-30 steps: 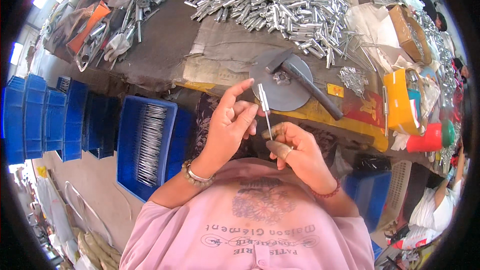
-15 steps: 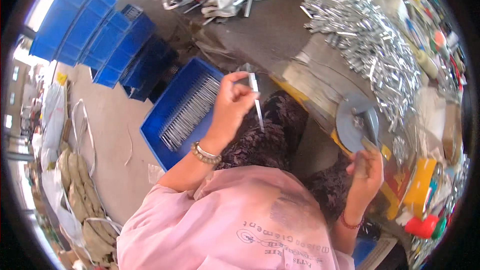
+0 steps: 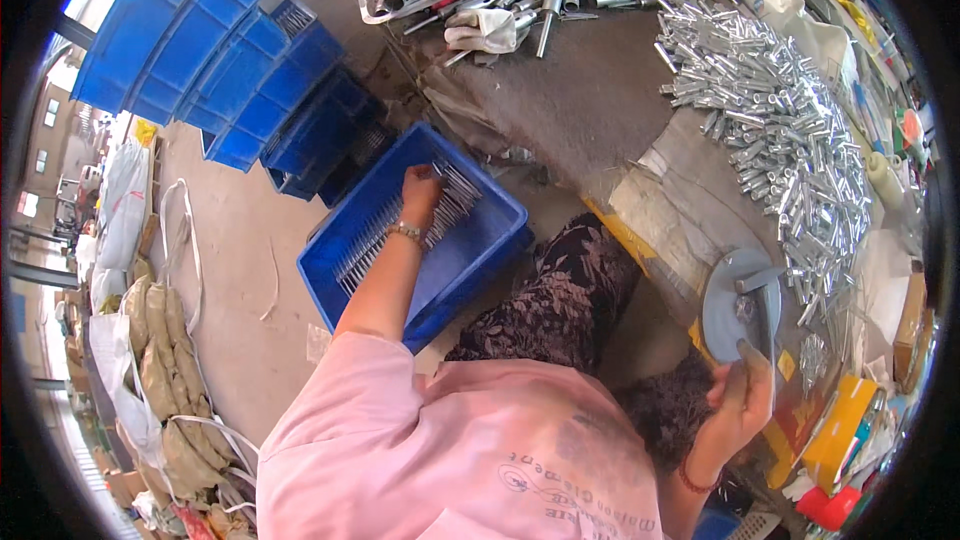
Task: The person assembles metal hardware by taking metal rods from a container, fitting metal sleeves onto them, and tapping the pieces together on a metal plate using a hammer.
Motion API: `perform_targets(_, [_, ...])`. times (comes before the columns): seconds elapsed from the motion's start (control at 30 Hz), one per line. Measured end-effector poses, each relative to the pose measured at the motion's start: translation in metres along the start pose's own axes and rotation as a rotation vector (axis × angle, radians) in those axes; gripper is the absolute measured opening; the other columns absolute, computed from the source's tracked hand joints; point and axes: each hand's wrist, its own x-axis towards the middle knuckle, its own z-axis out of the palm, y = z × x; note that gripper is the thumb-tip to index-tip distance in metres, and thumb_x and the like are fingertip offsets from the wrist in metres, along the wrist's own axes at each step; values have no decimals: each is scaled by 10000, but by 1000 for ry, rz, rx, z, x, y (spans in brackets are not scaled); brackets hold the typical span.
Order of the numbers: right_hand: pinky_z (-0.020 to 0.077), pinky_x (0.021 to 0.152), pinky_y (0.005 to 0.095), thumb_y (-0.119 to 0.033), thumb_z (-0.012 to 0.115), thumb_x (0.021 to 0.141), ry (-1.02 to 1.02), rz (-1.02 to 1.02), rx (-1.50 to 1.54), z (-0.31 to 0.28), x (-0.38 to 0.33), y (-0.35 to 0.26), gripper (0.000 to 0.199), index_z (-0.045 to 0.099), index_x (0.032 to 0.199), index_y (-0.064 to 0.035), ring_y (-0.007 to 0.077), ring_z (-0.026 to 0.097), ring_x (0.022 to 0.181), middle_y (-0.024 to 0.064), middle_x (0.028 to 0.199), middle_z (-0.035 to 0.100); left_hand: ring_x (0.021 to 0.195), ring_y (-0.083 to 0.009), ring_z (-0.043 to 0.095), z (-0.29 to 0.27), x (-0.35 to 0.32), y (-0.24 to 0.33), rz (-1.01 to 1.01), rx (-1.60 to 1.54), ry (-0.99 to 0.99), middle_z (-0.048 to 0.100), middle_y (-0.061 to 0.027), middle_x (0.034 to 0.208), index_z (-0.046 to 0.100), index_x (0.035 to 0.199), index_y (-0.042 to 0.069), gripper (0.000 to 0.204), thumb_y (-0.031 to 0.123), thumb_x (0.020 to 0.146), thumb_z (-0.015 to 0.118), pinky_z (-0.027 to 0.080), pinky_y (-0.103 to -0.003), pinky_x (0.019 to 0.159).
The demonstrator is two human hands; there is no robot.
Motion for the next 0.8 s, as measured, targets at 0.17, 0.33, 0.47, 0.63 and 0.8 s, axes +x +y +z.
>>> perform_targets(0.17, [368, 556, 213, -143, 644, 1122, 10, -3, 5, 0, 0, 4, 233, 766, 1269, -11, 49, 509, 631, 21, 859, 665, 966, -274, 755, 3, 53, -19, 49, 202, 37, 776, -165, 1124, 671, 1316, -12, 559, 135, 826, 896, 606, -372, 832])
perform_targets(0.33, [421, 583, 207, -83, 648, 1094, -22, -2, 25, -4, -1, -3, 185, 755, 1219, 1, 53, 566, 654, 50, 900, 714, 1039, -303, 788, 4, 68, -20, 105, 327, 121, 791, -218, 1197, 690, 1291, -25, 547, 193, 839, 907, 612, -384, 882])
perform_targets(0.47, [431, 601, 209, -103, 668, 1094, -24, -3, 54, -2, -1, 3, 187, 759, 1219, 1, 58, 569, 664, 48, 899, 710, 875, -281, 800, -3, 61, -10, 91, 428, 65, 809, -217, 1112, 702, 1257, -34, 448, 231, 928, 851, 623, -393, 775])
perform_targets(0.63, [382, 558, 211, -158, 667, 1112, -12, -63, 45, -4, 0, 11, 227, 770, 1262, -22, 46, 520, 632, 25, 873, 686, 700, -239, 750, -9, 31, 18, 111, 201, 18, 810, -161, 962, 722, 1249, -4, 332, 269, 1060, 741, 594, -359, 666])
perform_targets(0.8, [467, 552, 234, -60, 694, 1077, -43, -13, 41, -6, 0, -2, 110, 760, 1119, 19, 90, 640, 682, 62, 892, 714, 654, -106, 626, -2, -18, 86, 435, -61, 121, 752, -44, 875, 737, 1121, 83, 263, 338, 1132, 673, 496, -268, 598])
